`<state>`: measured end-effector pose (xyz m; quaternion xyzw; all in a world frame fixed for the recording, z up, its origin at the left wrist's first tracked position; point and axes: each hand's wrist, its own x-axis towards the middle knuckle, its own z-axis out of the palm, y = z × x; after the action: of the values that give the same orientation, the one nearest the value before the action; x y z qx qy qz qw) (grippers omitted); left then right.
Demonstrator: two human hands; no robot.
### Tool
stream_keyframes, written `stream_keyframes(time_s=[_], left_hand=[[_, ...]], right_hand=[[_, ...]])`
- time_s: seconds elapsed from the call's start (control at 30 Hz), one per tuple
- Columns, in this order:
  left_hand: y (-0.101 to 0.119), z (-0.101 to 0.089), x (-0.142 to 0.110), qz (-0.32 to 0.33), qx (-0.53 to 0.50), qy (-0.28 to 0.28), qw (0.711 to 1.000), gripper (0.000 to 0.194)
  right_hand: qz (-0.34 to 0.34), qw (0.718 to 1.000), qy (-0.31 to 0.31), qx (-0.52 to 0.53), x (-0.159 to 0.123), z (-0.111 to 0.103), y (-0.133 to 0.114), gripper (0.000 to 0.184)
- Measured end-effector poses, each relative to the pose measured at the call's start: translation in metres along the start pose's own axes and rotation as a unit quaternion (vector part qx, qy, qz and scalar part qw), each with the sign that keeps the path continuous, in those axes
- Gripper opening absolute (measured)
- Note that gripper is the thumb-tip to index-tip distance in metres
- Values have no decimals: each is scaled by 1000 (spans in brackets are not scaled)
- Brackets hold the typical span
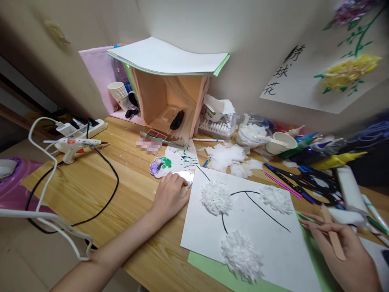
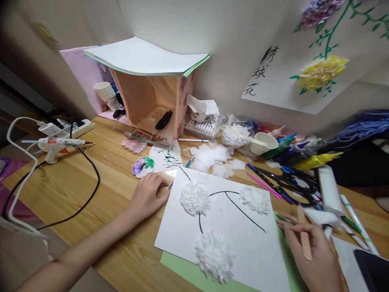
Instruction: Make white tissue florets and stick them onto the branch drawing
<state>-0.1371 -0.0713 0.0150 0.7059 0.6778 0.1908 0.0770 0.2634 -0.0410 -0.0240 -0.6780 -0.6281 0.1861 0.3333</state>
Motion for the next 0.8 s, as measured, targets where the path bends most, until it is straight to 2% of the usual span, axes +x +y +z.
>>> stream_keyframes(time_s=[0.07,0.13,0.27,0.4,0.53,0.67,0.8], left_hand=[[3,2,4,-7,8,1,1000,4],[6,3,7,-18,13,-1,1000,3],[11,5,13,-42,50,8,998,9],[13,5,16,-66,107,42,991,9],[18,0,26,-43,60,57,996,12],[35,4,54,-10,-33,8,999,16],[53,19,86,10,-56,-71,996,16]], right_hand=[[46,997,-19,63,1,0,-7,22],[63,995,-35,69,1,1,-11,23],[33,994,-56,91,2,1,-11,28],[25,997,-41,64,2,-9,-2,26],[7,998,-53,23,0,-18,6,24],[-9,996,-89,23,-1,-16,3,20],[-24,993,-105,38,1,-12,-7,16]])
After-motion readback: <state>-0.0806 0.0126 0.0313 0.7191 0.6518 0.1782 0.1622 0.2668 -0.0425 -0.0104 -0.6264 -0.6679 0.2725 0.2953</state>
